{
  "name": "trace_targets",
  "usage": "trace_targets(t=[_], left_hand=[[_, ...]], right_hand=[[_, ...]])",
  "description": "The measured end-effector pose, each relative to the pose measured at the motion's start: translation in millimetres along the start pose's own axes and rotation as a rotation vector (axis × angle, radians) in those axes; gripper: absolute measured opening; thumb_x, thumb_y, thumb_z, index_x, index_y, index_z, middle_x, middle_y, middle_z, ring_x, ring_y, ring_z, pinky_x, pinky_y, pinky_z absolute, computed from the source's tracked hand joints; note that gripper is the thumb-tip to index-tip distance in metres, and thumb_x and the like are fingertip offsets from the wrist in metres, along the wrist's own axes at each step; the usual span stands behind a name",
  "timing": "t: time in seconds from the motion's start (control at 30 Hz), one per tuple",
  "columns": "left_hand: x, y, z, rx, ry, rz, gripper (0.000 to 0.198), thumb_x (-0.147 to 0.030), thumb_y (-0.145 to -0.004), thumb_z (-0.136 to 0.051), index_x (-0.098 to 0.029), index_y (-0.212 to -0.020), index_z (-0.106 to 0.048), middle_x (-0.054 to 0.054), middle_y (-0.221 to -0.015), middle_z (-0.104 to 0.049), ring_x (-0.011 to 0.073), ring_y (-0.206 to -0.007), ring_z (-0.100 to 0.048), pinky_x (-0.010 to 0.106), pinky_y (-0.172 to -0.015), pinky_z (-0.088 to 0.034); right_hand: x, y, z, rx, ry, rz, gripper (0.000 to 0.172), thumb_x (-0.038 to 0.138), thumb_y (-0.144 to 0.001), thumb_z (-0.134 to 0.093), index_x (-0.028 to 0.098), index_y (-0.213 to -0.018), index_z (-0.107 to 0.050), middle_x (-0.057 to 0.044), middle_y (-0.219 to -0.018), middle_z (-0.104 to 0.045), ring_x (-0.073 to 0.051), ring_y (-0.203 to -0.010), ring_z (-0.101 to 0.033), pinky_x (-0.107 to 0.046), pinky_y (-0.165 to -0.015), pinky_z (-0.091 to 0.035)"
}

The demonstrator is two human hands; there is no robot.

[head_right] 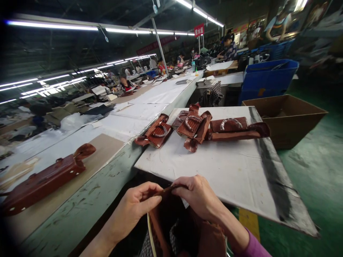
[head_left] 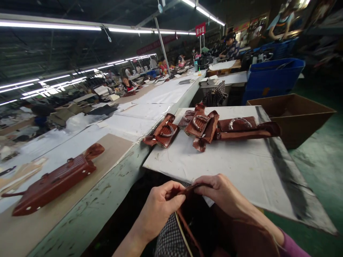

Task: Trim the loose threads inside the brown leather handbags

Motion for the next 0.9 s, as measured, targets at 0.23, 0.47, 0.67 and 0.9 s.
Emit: trace_targets(t=[0.23,0.47,0.67,0.9], left_hand=[[-7,-2,-6.1,-0.064,-0.134,-0.023,0.017,-0.027,-0.089,-0.055,-0.018,-0.084,-0.068,-0.002,-0.073,-0.061,0.0138,-0.069,-0.052,0.022,-0.064,-0.04],[-11,-1,-6.3,-0.036,-0.209,-0.041,0.015,-0.029,-0.089,-0.056,-0.019,-0.084,-0.067,-0.002,-0.071,-0.061,0.0136,-0.067,-0.054,0.021,-0.061,-0.04],[-23,1,-6.6,-0.071,-0.42,-0.213,0.016,-0.027,-0.089,-0.058,-0.021,-0.083,-0.072,-0.001,-0.074,-0.063,0.0139,-0.068,-0.058,0.022,-0.062,-0.04],[-26,-2,-9.9,-0.114,-0.312,-0.203,0.019,-0.024,-0.087,-0.059,-0.018,-0.07,-0.065,-0.003,-0.069,-0.056,0.0124,-0.066,-0.052,0.022,-0.062,-0.038]], right_hand=[[-3,5,4,0.065,-0.105,0.043,0.018,0.023,-0.086,-0.061,0.026,-0.092,-0.077,0.005,-0.082,-0.076,-0.017,-0.079,-0.068,-0.024,-0.073,-0.046],[3,8,1,0.056,0.035,0.098,0.019,0.03,-0.092,-0.057,0.024,-0.092,-0.076,0.005,-0.072,-0.069,-0.013,-0.067,-0.061,-0.022,-0.063,-0.041],[12,13,-2,-0.002,0.103,0.132,0.023,0.029,-0.096,-0.053,0.019,-0.086,-0.072,0.004,-0.069,-0.064,-0.012,-0.064,-0.056,-0.022,-0.061,-0.038],[14,16,-4,0.071,-0.022,0.159,0.02,0.024,-0.097,-0.049,0.023,-0.104,-0.067,0.002,-0.093,-0.07,-0.015,-0.087,-0.063,-0.025,-0.077,-0.045]])
Point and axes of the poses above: each hand's wrist, its own y-axis away from the middle knuckle, its own z-axis out of the back of the hand, x = y × z, the point moved 7 cm from there along -y, towards the middle knuckle
